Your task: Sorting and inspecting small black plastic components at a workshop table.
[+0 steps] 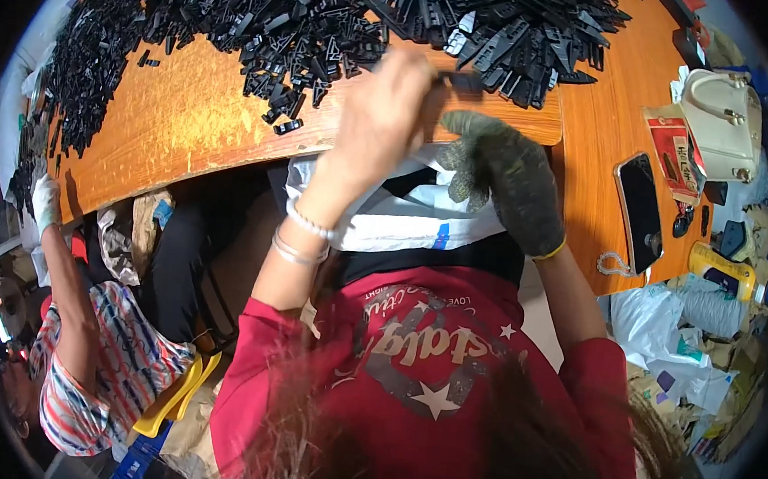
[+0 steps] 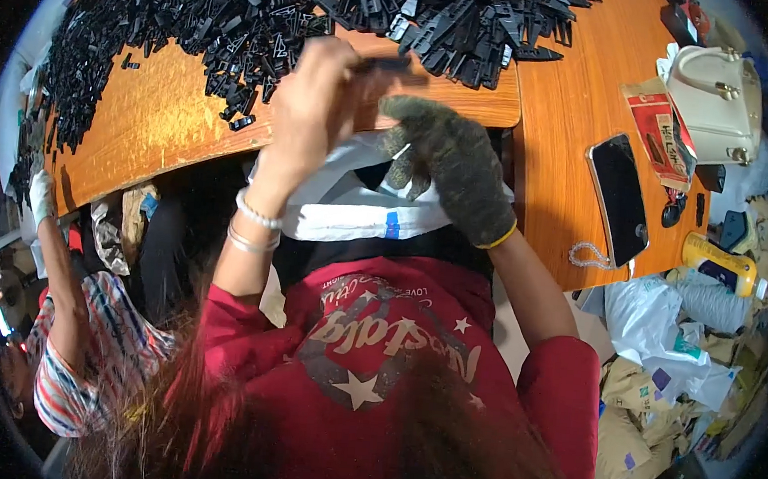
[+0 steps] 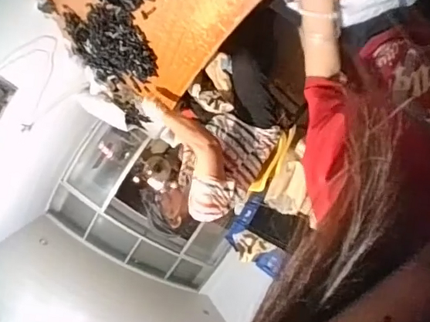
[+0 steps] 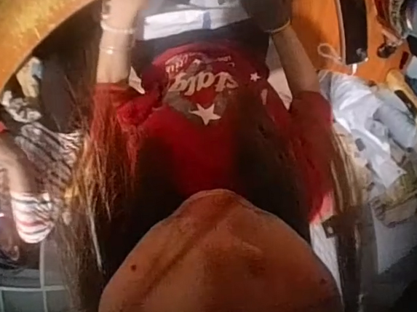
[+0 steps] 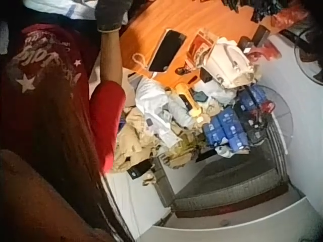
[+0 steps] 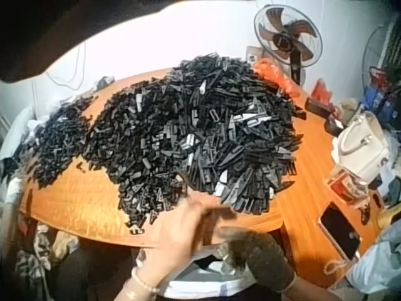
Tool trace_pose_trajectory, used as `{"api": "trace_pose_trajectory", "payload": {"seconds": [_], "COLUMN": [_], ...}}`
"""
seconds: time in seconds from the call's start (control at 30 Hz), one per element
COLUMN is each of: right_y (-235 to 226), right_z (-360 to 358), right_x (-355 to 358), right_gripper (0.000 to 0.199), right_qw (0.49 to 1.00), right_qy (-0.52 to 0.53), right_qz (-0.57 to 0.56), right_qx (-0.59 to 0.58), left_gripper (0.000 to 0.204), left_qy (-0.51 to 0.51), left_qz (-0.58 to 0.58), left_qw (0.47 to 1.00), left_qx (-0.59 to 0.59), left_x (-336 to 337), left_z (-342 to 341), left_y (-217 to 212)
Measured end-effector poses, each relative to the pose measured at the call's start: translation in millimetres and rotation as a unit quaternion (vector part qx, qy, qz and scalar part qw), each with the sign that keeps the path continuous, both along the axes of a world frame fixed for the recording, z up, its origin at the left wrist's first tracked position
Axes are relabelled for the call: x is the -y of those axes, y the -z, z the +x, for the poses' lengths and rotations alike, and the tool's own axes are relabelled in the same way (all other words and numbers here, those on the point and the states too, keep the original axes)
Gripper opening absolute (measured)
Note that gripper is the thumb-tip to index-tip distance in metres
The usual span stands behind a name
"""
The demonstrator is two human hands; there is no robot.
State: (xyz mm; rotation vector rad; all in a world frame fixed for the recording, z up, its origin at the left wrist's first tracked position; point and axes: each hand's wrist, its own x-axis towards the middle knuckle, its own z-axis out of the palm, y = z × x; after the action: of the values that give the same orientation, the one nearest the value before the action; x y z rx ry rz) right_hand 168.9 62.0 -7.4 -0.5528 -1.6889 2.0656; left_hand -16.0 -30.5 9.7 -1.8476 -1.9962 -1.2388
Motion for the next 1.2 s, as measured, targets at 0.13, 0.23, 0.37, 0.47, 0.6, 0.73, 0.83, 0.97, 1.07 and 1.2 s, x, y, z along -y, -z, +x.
{"api": "trace_pose_trajectory", "payload": {"seconds": [0.13,0.23,0.37,0.47,0.6,0.73,0.83,0.97,1.07,1.2], "right_y": [-17,-39,-46,-46,-43,-40,-39,-39,-38,-39], "right_z": [-15,-30,-35,-37,-35,-35,-36,-36,-35,-34], "right_x": [-11,-6,-6,-9,-11,-13,-12,-12,-13,-12], "right_gripper": [0.035,0.039,0.039,0.039,0.038,0.036,0.035,0.035,0.035,0.037], "right_qw": [0.991,0.987,0.98,0.979,0.982,0.984,0.986,0.983,0.986,0.984], "right_qy": [-0.11,-0.037,-0.013,-0.021,-0.02,-0.027,-0.02,-0.025,-0.025,-0.029], "right_qz": [0.062,-0.019,0.028,0.018,0.019,0.032,0.031,0.021,0.025,0.043], "right_qx": [0.04,0.154,0.195,0.202,0.188,0.176,0.162,0.179,0.164,0.169], "left_gripper": [0.022,0.022,0.013,0.017,0.011,0.01,0.007,0.01,0.013,0.015], "left_qy": [0.07,-0.044,-0.212,-0.195,-0.129,-0.075,-0.106,-0.161,-0.168,-0.121], "left_qz": [-0.01,0.029,-0.092,-0.119,-0.08,-0.045,-0.03,-0.061,-0.056,-0.076], "left_qw": [0.995,0.997,0.972,0.973,0.988,0.984,0.983,0.975,0.973,0.982], "left_qx": [-0.067,-0.06,-0.042,-0.029,-0.001,0.155,0.147,0.139,0.145,0.126], "left_x": [24,24,16,13,16,22,20,16,13,21], "left_z": [25,5,-17,-17,-8,1,-4,-6,-9,-7], "left_y": [12,12,9,9,11,12,16,18,14,13]}}
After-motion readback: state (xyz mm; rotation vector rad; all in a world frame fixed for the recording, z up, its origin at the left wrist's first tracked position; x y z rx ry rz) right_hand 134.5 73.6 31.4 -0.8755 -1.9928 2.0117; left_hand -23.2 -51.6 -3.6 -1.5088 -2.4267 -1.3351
